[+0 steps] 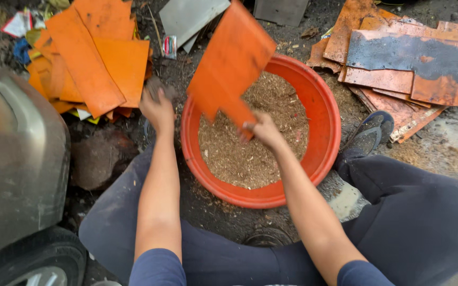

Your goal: The person scrubs orange plastic tiles with a cloth and a granular abrasive in a red basin, flipping and rubbing each tile to remove surface residue.

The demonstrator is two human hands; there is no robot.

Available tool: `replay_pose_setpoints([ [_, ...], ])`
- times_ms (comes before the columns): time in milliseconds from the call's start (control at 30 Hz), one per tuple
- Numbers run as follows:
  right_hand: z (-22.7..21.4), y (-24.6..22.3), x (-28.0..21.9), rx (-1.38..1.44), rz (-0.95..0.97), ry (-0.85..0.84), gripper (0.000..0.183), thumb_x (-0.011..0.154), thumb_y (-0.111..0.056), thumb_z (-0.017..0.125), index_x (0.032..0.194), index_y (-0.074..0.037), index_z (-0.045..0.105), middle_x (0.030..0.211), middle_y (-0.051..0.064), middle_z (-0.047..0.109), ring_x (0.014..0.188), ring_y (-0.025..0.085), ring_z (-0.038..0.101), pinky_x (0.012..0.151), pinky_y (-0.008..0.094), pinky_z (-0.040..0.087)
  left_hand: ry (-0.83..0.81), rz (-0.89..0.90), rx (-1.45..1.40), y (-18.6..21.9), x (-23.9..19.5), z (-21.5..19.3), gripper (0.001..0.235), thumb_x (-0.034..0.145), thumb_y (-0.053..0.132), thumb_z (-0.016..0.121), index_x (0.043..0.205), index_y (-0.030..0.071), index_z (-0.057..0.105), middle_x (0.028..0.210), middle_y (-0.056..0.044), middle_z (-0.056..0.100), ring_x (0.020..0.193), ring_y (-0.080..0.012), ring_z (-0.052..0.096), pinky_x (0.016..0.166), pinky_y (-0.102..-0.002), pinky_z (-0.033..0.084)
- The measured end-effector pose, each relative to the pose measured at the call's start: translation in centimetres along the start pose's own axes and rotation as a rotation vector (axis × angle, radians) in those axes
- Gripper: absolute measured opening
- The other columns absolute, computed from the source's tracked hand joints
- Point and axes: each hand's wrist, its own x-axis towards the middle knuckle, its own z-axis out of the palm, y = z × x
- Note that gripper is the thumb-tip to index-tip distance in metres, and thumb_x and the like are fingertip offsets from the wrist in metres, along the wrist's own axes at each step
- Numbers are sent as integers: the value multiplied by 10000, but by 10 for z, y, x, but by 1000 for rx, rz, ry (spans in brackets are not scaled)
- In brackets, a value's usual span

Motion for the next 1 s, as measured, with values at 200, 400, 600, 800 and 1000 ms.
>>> replay_pose_setpoints([
  [200,-9,-37,36,-889,-352,626,612,964,-190,710,1534,-261,499,1241,297,494,1160,428,450,1049,531,393,169,74,-313,83,85,-38,368,948,206,734,1206,-43,650,1110,-183,748,1026,-295,730,934,-406,548],
  [400,1,-8,28,-1039,-293,704,661,845,-33,736,1460,-178,544,1385,279,427,1253,410,424,1069,540,392,-29,37,-493,105,64,-37,329,980,181,709,1253,3,659,1202,-149,748,1108,-246,720,1000,-384,558],
  [600,16,16,40,-908,-140,550,936,655,100,725,1519,-54,402,1449,297,334,1349,433,324,1140,552,328,-231,-148,-338,82,17,24,370,944,157,692,1283,15,646,1257,-167,707,1160,-281,699,1036,-438,541],
  [800,-8,31,55,-279,99,380,749,815,3,716,1474,9,360,1252,182,612,933,187,679,789,356,634,-486,-43,-8,59,-37,54,397,894,123,711,1272,14,664,1251,-235,669,1150,-353,672,1033,-458,526],
  [1000,-10,40,51,347,148,-49,174,909,30,645,1067,64,583,679,106,642,435,140,494,379,316,426,-369,94,392,13,-37,77,473,903,165,727,1349,48,627,1302,-329,501,1156,-462,539,937,-524,496],
])
